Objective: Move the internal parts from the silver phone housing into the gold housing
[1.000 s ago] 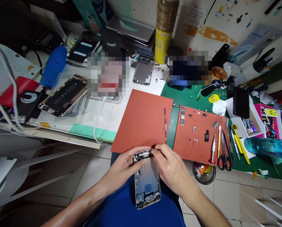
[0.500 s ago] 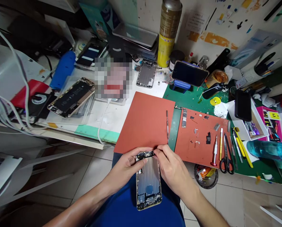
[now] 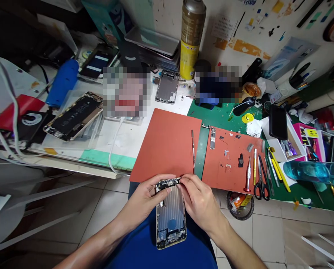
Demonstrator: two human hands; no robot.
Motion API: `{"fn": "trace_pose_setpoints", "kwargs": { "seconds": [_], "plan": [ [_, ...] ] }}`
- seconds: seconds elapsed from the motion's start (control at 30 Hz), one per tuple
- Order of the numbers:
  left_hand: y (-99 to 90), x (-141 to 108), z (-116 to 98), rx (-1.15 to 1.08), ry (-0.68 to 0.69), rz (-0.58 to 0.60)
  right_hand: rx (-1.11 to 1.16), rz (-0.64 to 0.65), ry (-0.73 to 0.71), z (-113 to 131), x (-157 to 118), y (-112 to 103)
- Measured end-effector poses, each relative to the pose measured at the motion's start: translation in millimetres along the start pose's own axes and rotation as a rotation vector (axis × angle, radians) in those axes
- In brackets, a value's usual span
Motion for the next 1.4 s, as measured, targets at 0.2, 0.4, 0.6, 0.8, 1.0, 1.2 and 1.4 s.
{"fn": "trace_pose_setpoints", "kwargs": {
  "seconds": [0.2, 0.4, 0.6, 0.8, 1.0, 1.2, 1.4],
  "plan": [
    [0.6, 0.7, -0.6, 0.044, 0.001, -0.007, -0.004, -0.044, -0.025, 4.2, -0.2, -5.5],
    [1.5, 1.3, -2.0, 0.047, 0.004, -0.005, -0.003, -0.054, -0.041, 4.3, -0.6, -7.0],
    [2.6, 2.4, -1.9, 0.036, -0.013, 0.009, -0.034, -0.072, -0.039, 4.2, 0.6, -5.6],
    [0.0, 4.7, -3.6, 0.044, -0.008, 0.007, -0.043, -0.073, -0.031, 1.7, -1.7, -3.1],
    [1.3, 4.5, -5.4, 0.047, -0.013, -0.005, 0.013, -0.044, -0.006, 1.5, -0.2, -3.8],
    [1.1, 3.6, -7.7, 0.052, 0.0, -0.009, 0.013, -0.025, -0.008, -0.7, -2.8, 0.5],
    [-0.6, 4.1, -4.6, 0.062, -0.003, -0.024, 0.043, -0.048, 0.034, -1.2, -2.7, 2.1]
  ]
}}
Point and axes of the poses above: each hand's wrist, its own x-axis towards the middle knuckle, its own y-axis out of the palm, z = x × y, the point moved 10 cm from there along x, towards the middle knuckle, and after that the axes turned 13 degrees about -x, right-handed, at the moved point
